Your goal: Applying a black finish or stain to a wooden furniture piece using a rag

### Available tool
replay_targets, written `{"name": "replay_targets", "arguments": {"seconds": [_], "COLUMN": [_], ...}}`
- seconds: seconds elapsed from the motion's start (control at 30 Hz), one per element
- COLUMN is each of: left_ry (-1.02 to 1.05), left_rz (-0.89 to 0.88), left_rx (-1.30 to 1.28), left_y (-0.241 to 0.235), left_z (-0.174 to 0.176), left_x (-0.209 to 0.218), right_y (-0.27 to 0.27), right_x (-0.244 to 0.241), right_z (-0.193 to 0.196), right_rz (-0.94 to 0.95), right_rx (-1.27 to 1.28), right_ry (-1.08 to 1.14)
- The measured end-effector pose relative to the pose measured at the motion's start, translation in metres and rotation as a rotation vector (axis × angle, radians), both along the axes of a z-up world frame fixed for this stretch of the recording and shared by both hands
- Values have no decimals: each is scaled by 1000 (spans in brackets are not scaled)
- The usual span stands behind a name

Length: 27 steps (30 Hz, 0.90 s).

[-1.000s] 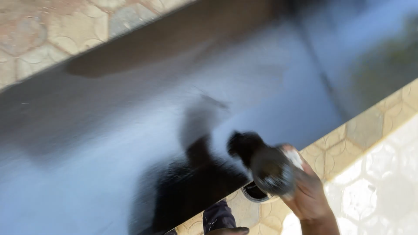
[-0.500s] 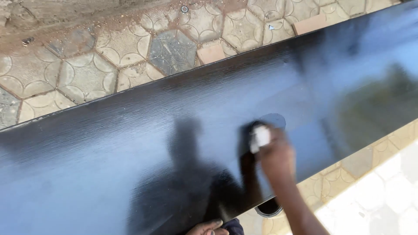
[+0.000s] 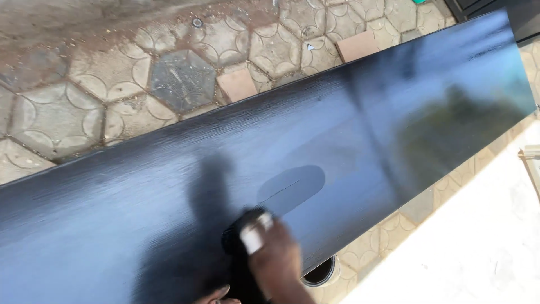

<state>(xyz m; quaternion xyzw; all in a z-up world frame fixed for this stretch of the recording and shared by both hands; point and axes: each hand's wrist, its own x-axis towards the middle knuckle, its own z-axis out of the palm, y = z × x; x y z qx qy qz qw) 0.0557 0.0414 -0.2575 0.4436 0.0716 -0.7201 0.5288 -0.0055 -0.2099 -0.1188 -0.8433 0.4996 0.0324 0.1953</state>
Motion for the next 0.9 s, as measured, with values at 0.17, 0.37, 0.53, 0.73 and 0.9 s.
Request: {"name": "replay_targets", "arguments": {"seconds": [0.17, 0.37, 0.53, 0.73, 0.9], "left_ry": [44, -507, -435, -305, -766], "left_rz": [135, 373, 242, 335, 457], "left_rx": [150, 522, 293, -368, 658], "left_y": [-26, -118, -62, -59, -151], "left_z": [77, 241, 164, 194, 289], "left_x": [3, 16, -3, 60, 61], "right_y": [-249, -280, 37, -75, -290], "right_x": [-143, -166, 12, -28, -129], "right_z": [-14, -25, -9, 20, 40], "right_rz": [-499, -397, -61, -345, -428], "right_rx": [-115, -226, 223, 77, -225], "right_ry": [234, 136, -198, -111, -1]}}
